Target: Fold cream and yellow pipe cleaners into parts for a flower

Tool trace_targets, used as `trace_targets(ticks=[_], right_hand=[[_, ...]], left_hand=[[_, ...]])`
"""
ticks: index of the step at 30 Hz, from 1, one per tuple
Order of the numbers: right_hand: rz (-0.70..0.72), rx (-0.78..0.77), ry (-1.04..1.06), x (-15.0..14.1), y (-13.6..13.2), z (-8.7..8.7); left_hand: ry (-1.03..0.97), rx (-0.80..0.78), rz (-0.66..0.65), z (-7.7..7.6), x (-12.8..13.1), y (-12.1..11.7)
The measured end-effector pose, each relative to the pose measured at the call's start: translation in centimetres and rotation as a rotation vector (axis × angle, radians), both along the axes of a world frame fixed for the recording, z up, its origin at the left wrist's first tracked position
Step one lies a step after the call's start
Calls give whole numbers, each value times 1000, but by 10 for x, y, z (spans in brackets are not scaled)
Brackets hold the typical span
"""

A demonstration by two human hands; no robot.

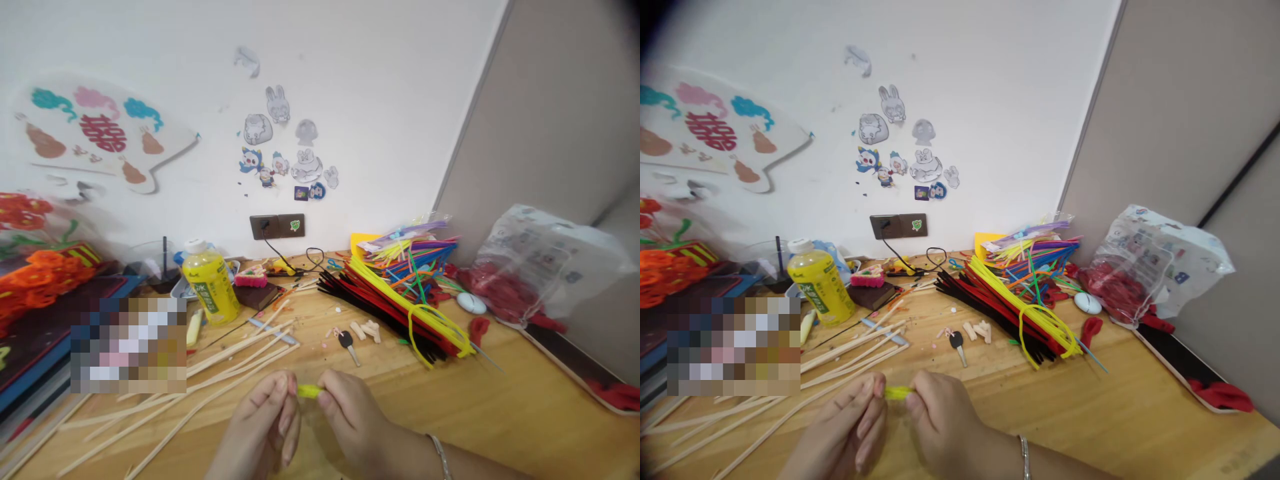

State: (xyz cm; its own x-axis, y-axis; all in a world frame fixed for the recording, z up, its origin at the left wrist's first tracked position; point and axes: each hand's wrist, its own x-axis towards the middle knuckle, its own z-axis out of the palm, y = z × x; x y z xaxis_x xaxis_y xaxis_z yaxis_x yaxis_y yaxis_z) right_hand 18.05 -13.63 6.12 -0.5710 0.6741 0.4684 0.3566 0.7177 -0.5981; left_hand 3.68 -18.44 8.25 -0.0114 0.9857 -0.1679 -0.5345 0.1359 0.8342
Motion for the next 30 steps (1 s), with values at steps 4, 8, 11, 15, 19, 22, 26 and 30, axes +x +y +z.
trace_targets(ticks=[4,8,11,15,19,22,26,30], right_hand=[[19,-10,11,0,-1,-1],[23,-43,27,-1,0,-5],[28,-119,56,0,2,-4],[50,-155,87,1,4,-2],[51,-82,107,0,6,-2],[17,-63,152,-1,9,-1],[-6,-11,197,0,12,-2],[32,62,147,2,12,-2]], left_hand=[[-6,-9,7,1,0,2],[-16,-23,23,3,0,3],[-4,-22,29,6,0,1],[17,-2,27,10,0,-2],[47,14,21,10,-1,-3],[55,13,43,11,-1,-3],[76,-7,63,13,0,-5],[93,-17,81,18,0,-8]])
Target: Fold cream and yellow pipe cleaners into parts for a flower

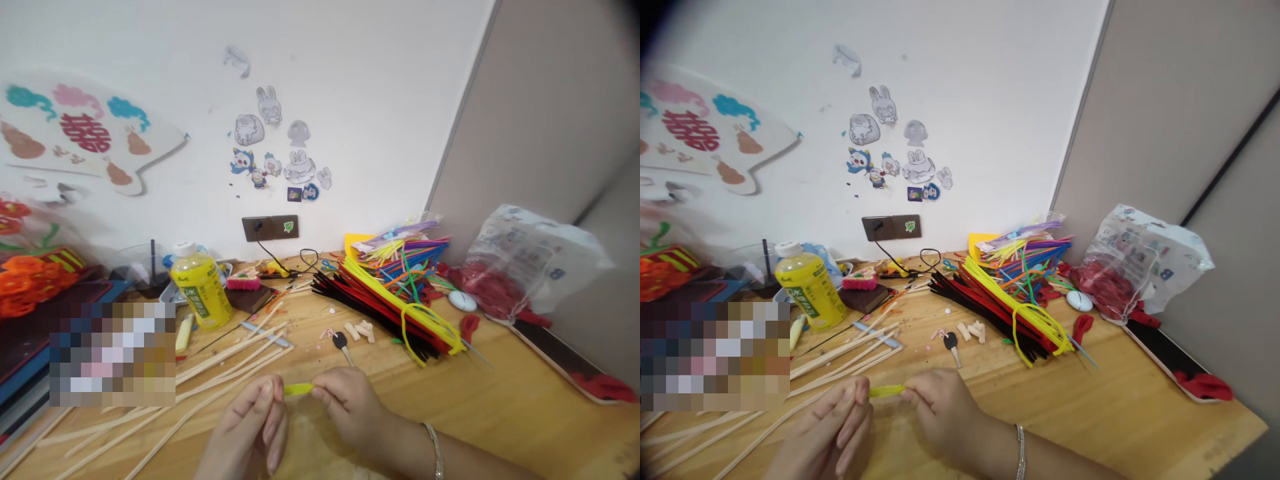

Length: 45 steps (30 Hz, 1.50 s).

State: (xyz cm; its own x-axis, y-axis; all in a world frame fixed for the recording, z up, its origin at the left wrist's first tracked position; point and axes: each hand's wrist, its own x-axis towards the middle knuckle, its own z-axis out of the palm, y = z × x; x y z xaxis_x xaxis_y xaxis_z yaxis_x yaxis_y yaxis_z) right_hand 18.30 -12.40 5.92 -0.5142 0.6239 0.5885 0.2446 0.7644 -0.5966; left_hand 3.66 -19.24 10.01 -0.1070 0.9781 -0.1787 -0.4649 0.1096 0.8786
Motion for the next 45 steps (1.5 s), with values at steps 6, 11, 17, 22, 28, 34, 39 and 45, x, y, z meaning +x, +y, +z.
trace_targets(ticks=[6,11,17,22,28,34,39,45], right_hand=[[20,-54,-7,1,1,5],[67,-158,35,1,0,7],[156,-160,-52,5,1,10],[153,1,-169,5,0,14],[27,208,-326,-6,-8,-4],[35,144,-355,-6,-3,-11],[55,16,-417,-5,2,-14],[135,35,-373,-3,7,-4]], left_hand=[[-2,-14,3,0,-1,1],[4,-2,4,-1,-2,1],[8,14,19,3,-3,1],[10,38,19,-5,-3,3],[-25,24,-24,-20,5,4],[-79,2,12,-19,5,6],[-122,-28,7,-21,3,9],[-140,-39,-7,-17,1,9]])
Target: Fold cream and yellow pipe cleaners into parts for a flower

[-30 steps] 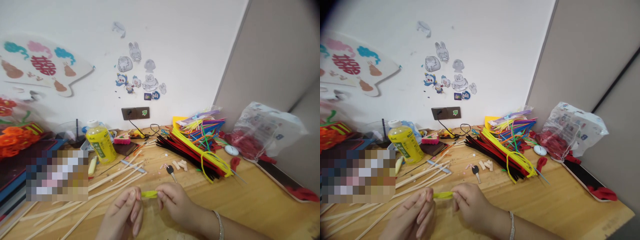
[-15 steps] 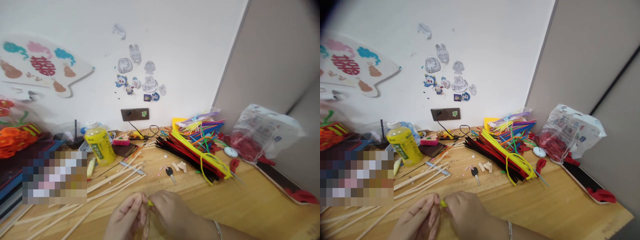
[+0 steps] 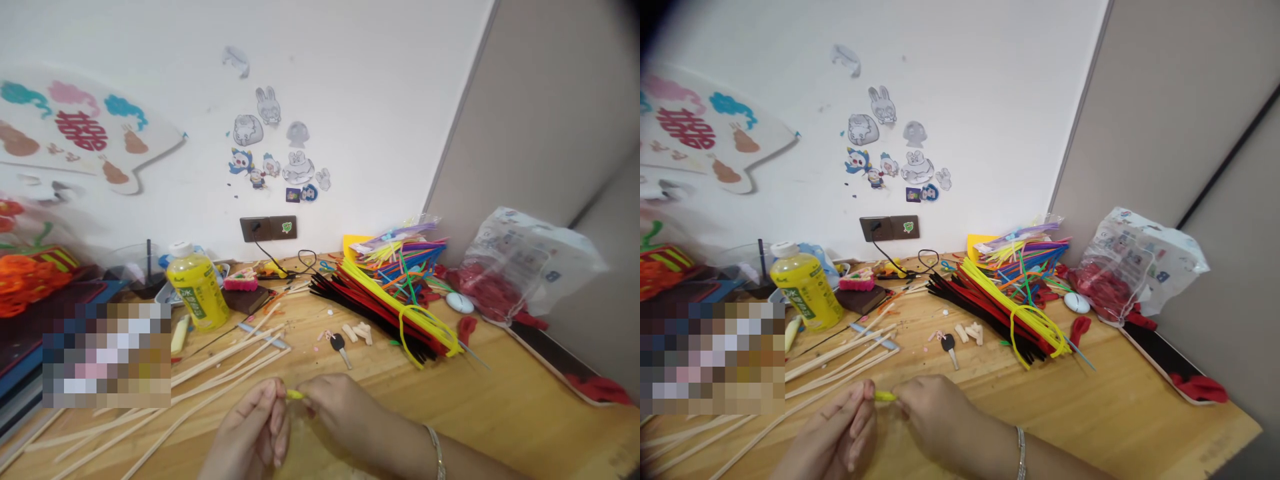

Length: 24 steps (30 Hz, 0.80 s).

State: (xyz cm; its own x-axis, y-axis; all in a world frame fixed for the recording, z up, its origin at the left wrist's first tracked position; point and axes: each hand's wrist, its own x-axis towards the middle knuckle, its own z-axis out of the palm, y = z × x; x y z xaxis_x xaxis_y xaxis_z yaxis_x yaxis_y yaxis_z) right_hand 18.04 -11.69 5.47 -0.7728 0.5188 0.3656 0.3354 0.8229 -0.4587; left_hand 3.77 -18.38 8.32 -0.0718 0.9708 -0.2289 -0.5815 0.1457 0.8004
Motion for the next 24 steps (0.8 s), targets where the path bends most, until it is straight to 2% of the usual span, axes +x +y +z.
trace_targets(ticks=[5,14,19,24], right_hand=[[25,-23,89,2,3,8],[48,-50,149,6,2,7],[72,-269,168,6,3,11],[5,-383,218,5,4,15]], left_hand=[[16,13,-7,5,0,-1],[53,7,-7,9,0,-3],[58,25,-12,9,1,-4],[94,40,-1,12,1,-5]])
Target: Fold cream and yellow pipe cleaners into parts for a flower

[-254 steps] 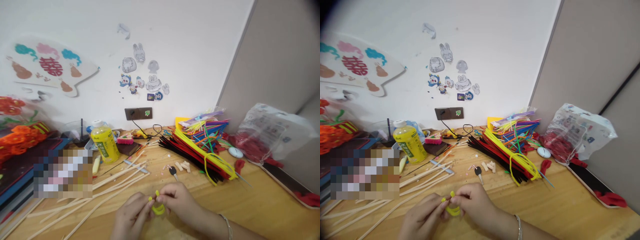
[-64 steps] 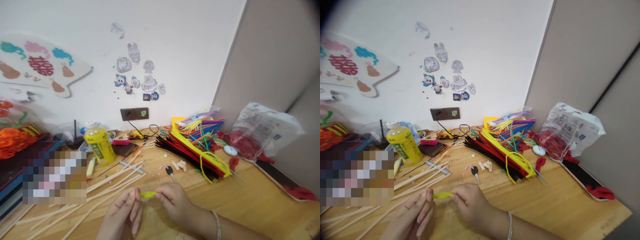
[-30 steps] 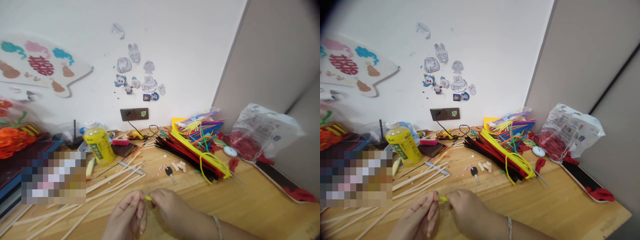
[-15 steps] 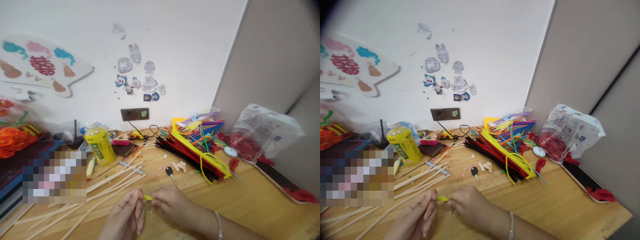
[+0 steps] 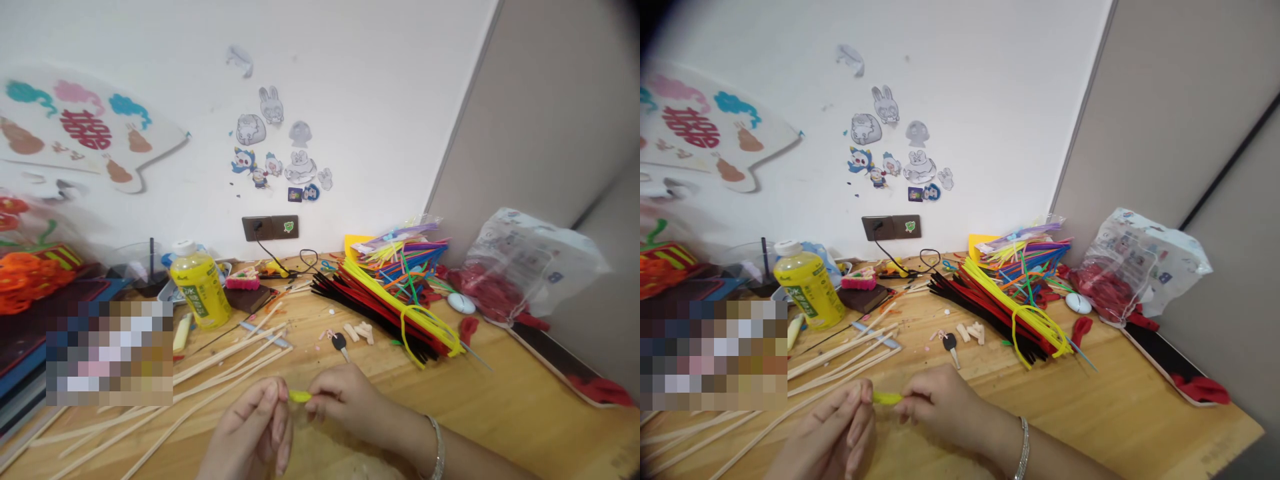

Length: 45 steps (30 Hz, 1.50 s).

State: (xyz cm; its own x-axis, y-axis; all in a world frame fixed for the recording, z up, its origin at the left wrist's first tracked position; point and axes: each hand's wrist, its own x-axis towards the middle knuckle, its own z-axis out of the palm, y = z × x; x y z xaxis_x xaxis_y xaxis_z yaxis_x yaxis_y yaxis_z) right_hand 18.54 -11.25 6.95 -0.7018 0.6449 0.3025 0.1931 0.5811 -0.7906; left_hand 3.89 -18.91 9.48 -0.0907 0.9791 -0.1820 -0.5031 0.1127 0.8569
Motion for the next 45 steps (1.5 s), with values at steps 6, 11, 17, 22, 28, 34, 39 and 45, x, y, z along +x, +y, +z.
trace_targets(ticks=[6,11,17,22,28,34,39,45], right_hand=[[14,-131,-30,-1,-3,-1],[-19,3,-11,1,-2,-3],[-55,19,69,3,4,-1],[-16,144,70,3,1,1],[-32,301,102,5,-4,3],[-39,417,107,5,-4,5],[-57,591,-17,5,-6,4],[-12,845,-82,3,-12,-3]], left_hand=[[-38,-26,18,-2,-1,3],[-51,-20,0,-3,-1,3],[-26,-21,37,4,-2,0],[-24,0,47,8,-3,1],[-50,7,48,9,-3,1],[-70,6,46,5,-4,2],[-54,-65,132,-6,-2,8],[-79,-180,119,-15,2,13]])
